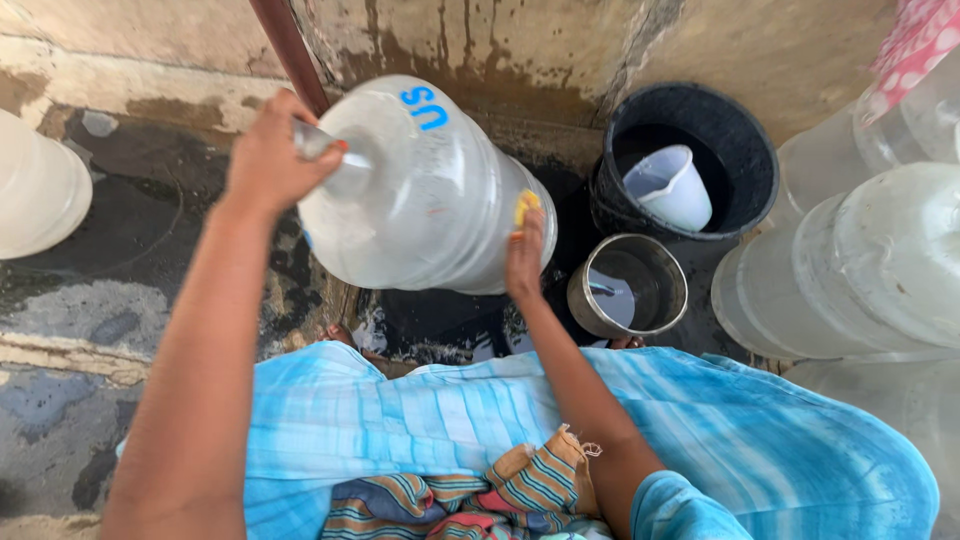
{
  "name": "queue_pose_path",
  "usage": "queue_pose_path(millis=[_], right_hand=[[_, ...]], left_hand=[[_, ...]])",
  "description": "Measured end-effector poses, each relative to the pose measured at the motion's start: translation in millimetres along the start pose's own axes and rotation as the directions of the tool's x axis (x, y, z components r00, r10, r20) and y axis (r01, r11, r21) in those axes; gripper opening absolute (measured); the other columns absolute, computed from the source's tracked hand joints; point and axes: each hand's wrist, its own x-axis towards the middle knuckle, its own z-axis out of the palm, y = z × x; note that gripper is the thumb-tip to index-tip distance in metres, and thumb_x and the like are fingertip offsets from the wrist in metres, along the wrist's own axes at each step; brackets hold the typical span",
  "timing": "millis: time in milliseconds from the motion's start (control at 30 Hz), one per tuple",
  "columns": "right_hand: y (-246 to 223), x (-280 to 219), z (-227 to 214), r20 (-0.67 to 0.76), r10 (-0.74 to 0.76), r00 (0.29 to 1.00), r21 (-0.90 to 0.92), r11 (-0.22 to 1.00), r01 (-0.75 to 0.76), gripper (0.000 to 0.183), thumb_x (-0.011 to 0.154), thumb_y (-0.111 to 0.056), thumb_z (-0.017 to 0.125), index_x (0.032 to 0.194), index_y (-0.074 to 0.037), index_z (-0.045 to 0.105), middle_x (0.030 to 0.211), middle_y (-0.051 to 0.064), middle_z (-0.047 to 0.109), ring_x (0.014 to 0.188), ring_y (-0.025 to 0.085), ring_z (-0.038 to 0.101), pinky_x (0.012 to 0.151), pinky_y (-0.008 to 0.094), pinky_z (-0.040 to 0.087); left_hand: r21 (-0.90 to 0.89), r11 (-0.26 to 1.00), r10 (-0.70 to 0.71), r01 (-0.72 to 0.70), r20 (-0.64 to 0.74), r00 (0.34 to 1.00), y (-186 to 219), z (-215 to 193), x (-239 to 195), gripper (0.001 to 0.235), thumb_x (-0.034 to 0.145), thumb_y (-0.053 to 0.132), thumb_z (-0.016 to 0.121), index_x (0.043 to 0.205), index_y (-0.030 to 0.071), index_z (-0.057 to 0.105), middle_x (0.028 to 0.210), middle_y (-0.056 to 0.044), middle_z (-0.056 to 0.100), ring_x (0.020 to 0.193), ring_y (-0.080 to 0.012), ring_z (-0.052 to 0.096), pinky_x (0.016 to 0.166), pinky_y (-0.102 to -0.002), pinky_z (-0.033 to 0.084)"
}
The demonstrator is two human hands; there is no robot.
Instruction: The person cleans large plastic water jugs by scrubbing the exterior with a sponge, rinsing them with water from a bucket, and shaking them to empty the contents.
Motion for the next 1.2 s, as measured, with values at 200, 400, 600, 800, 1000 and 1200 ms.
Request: queue_pose_path(millis=[200, 400, 600, 800, 1000, 1200], right_hand=[[19, 16, 1, -0.004, 0.197, 0.98, 0.113, 0.974, -0.195, 0.085, 0.106, -0.067, 0.015, 0.166, -0.008, 0.02, 0.173, 0.018, 0.019, 0.161, 0.036, 0.014, 0.131, 0.05, 0.011], [-83, 12, 20, 0.119, -0.36, 0.925, 0.065, 0.933, 0.354, 0.091, 0.102, -0.072, 0.008, 0.169, -0.011, 0.017, 0.175, 0.015, 0.017, 0.163, 0.035, 0.01, 0.133, 0.053, 0.006], [8, 24, 1, 0.033, 0.008, 0.999, -0.29, 0.957, 0.002, 0.069, 0.11, -0.065, 0.018, 0.158, -0.018, 0.035, 0.174, 0.009, 0.031, 0.167, 0.025, 0.024, 0.139, 0.052, 0.008], [115, 66, -30, 0.226, 0.335, 0.915, -0.189, 0.936, -0.296, 0.074, 0.102, -0.061, 0.008, 0.158, -0.025, 0.041, 0.171, 0.013, 0.016, 0.159, 0.036, 0.007, 0.125, 0.054, 0.0], [74, 16, 6, -0.013, -0.071, 0.997, -0.311, 0.948, 0.063, 0.072, 0.113, -0.064, 0.013, 0.167, -0.015, 0.019, 0.176, 0.01, 0.023, 0.167, 0.035, 0.012, 0.137, 0.056, 0.009], [41, -76, 39, -0.077, 0.006, 0.997, -0.145, 0.989, -0.017, 0.092, 0.102, -0.07, 0.026, 0.167, -0.007, 0.004, 0.174, 0.02, 0.006, 0.161, 0.041, 0.003, 0.128, 0.057, 0.006]], left_hand=[[-0.132, 0.991, 0.019, -0.008, 0.082, 0.996, -23, -2, -3, 0.046, 0.082, 0.036, 0.086, 0.111, 0.013, 0.06, 0.115, -0.014, 0.065, 0.103, -0.0266, 0.065, 0.083, -0.045, 0.054], [-0.156, 0.988, 0.001, 0.015, 0.099, 0.995, -63, -6, -1, 0.04, 0.085, 0.037, 0.09, 0.101, 0.009, 0.066, 0.106, -0.01, 0.069, 0.097, -0.0226, 0.067, 0.08, -0.04, 0.054], [-0.054, 0.998, -0.047, 0.045, -0.04, 0.998, -97, 7, -13, 0.043, 0.088, 0.036, 0.095, 0.088, 0.006, 0.063, 0.094, -0.008, 0.072, 0.087, -0.0169, 0.071, 0.08, -0.035, 0.057], [0.015, 0.999, -0.044, 0.044, -0.054, 0.998, -99, 4, -15, 0.038, 0.086, 0.033, 0.095, 0.089, 0.007, 0.067, 0.091, -0.01, 0.073, 0.084, -0.0177, 0.072, 0.08, -0.036, 0.057], [0.187, 0.963, -0.154, 0.196, -0.216, 0.964, -72, 5, -15, 0.036, 0.082, 0.033, 0.097, 0.083, 0.008, 0.071, 0.089, -0.011, 0.073, 0.077, -0.0241, 0.072, 0.071, -0.039, 0.057], [0.004, 0.933, -0.357, 0.36, -0.133, 0.925, -61, 1, -2, 0.033, 0.077, 0.037, 0.086, 0.088, 0.013, 0.066, 0.086, -0.013, 0.068, 0.072, -0.0244, 0.069, 0.065, -0.042, 0.057]])
